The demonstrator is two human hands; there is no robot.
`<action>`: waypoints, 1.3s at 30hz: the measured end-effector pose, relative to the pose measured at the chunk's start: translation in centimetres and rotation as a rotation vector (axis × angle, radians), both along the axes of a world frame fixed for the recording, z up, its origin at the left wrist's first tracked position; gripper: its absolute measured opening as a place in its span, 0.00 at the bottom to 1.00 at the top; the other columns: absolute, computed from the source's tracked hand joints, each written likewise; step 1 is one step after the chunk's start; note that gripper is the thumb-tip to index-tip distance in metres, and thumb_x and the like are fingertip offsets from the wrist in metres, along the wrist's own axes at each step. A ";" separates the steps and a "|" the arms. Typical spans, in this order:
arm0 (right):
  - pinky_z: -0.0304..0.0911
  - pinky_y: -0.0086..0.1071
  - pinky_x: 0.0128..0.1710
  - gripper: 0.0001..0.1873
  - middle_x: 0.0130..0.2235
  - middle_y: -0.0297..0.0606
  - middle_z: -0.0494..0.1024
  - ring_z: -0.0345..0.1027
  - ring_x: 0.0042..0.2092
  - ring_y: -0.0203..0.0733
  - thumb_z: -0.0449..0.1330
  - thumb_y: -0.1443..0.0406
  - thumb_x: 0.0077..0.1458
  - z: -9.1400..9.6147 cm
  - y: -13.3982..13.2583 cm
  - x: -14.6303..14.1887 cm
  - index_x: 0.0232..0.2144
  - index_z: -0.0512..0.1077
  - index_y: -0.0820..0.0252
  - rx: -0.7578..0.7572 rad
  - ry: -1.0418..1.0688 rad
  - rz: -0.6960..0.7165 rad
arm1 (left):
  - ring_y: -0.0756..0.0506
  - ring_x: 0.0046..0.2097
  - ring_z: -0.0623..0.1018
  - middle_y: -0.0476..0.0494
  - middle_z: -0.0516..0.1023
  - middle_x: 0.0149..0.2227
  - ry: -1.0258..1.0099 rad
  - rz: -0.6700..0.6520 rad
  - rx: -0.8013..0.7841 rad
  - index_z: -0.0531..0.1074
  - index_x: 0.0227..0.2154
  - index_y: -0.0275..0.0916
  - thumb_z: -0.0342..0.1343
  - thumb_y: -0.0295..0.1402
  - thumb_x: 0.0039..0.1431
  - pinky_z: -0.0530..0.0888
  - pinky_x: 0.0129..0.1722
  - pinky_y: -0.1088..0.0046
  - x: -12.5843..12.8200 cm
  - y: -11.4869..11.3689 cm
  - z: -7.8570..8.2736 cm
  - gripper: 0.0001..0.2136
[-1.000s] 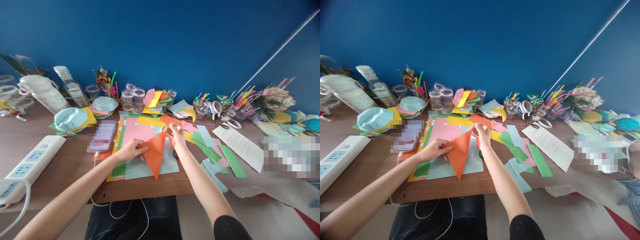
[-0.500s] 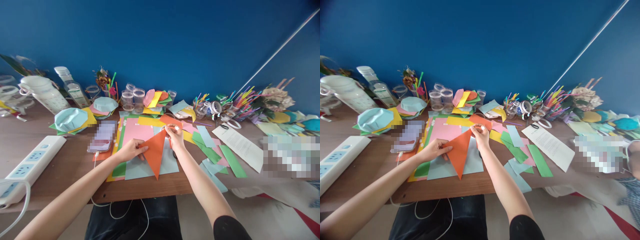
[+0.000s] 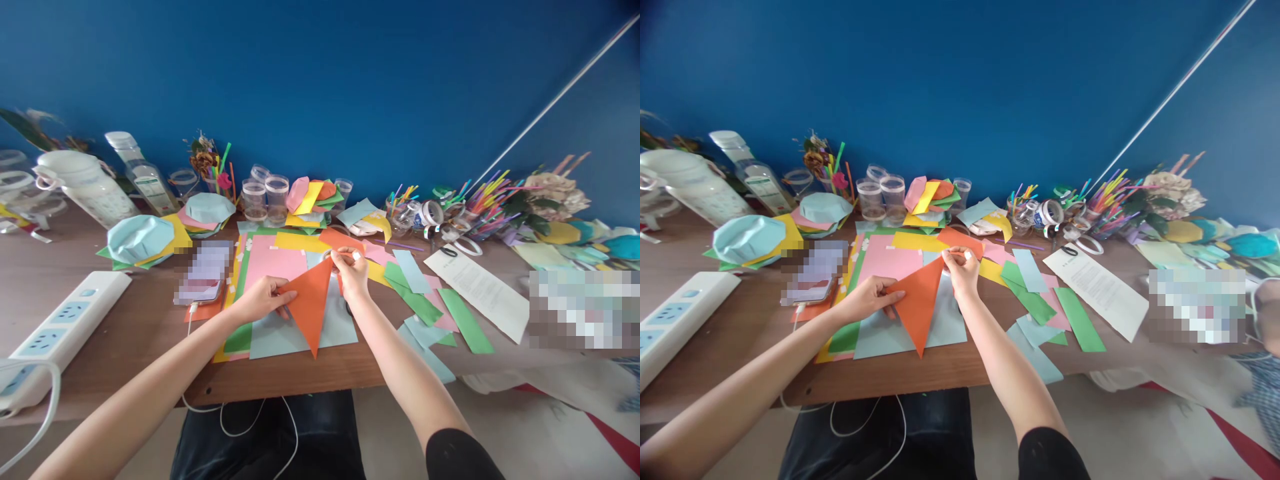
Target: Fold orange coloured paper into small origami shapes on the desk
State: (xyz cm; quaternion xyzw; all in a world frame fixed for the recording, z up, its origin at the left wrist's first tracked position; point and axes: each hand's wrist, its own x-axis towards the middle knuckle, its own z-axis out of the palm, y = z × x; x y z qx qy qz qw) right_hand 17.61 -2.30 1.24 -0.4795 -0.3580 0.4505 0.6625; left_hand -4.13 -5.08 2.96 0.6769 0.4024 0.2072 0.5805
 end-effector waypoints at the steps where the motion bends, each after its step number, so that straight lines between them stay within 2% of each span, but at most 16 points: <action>1: 0.68 0.28 0.27 0.20 0.25 0.30 0.77 0.72 0.27 0.35 0.69 0.57 0.39 0.0 0.0 0.0 0.31 0.66 0.57 0.000 0.001 0.003 | 0.47 0.26 0.79 0.44 0.80 0.29 0.001 0.006 0.002 0.70 0.30 0.36 0.55 0.45 0.56 0.74 0.26 0.75 0.0 0.0 0.0 0.15; 7: 0.68 0.28 0.26 0.19 0.24 0.30 0.76 0.72 0.27 0.35 0.69 0.57 0.40 -0.2 0.1 0.1 0.31 0.66 0.57 0.007 0.016 0.011 | 0.47 0.26 0.79 0.45 0.78 0.27 0.010 0.029 0.016 0.69 0.28 0.35 0.55 0.43 0.57 0.73 0.25 0.75 -0.1 0.2 -0.3 0.14; 21: 0.68 0.27 0.27 0.19 0.26 0.32 0.78 0.73 0.28 0.36 0.69 0.58 0.40 -0.3 0.2 0.1 0.31 0.66 0.57 0.011 0.043 0.029 | 0.47 0.26 0.79 0.45 0.79 0.28 0.012 0.021 0.004 0.72 0.32 0.35 0.56 0.43 0.56 0.74 0.26 0.74 -0.1 0.3 -0.8 0.14; 34: 0.69 0.27 0.27 0.19 0.26 0.32 0.78 0.73 0.28 0.36 0.69 0.57 0.40 -0.3 0.2 0.1 0.31 0.66 0.57 0.003 0.033 0.026 | 0.47 0.26 0.79 0.47 0.78 0.26 0.026 0.035 0.008 0.71 0.29 0.35 0.57 0.42 0.54 0.73 0.25 0.75 0.0 0.3 -0.8 0.13; 39: 0.69 0.27 0.27 0.19 0.26 0.32 0.78 0.73 0.28 0.36 0.69 0.57 0.40 -0.4 0.2 0.2 0.31 0.66 0.57 0.007 0.023 0.025 | 0.47 0.26 0.79 0.46 0.79 0.28 0.020 0.024 0.002 0.72 0.32 0.35 0.57 0.43 0.54 0.74 0.26 0.75 0.0 0.3 -0.7 0.13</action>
